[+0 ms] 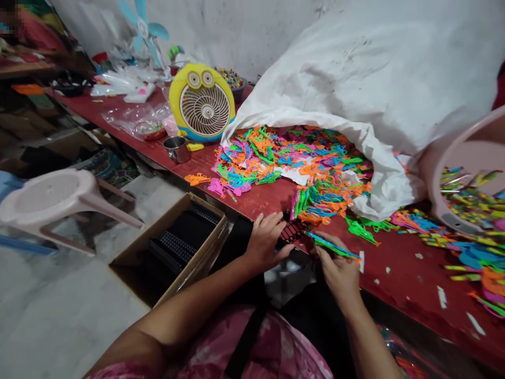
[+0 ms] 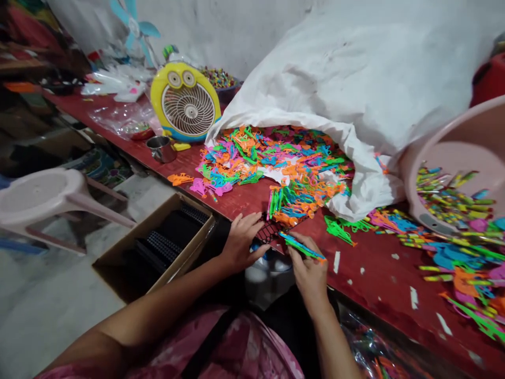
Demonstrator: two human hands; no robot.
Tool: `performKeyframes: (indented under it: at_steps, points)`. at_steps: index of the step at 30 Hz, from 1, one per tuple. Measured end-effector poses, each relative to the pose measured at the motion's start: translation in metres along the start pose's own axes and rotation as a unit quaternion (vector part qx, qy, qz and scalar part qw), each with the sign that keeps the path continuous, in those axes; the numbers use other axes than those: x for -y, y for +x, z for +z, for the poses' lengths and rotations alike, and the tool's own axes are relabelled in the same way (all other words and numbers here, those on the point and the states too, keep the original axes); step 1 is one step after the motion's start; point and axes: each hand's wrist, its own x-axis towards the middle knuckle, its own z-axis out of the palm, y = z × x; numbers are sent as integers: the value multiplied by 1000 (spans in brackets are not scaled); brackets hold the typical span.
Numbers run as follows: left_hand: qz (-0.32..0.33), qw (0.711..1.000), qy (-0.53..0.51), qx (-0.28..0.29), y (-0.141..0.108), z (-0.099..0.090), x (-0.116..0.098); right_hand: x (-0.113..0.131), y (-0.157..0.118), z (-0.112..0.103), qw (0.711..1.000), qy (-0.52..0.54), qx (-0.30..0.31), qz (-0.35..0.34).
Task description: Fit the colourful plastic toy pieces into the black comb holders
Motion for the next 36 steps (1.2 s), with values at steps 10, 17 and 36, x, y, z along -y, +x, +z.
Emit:
performKeyframes:
  at_steps: [10,17,36]
  points:
    - [19,1000,2,-22,0,5,7,22,13,0,979,-175,48,-97]
    - [15,1000,-8,-22,0,5,8,23,7,18,979,-183,-22,-84]
    - [116,992,-8,-40,65,-38,-39,33,10,35,919,-369,-85,-104]
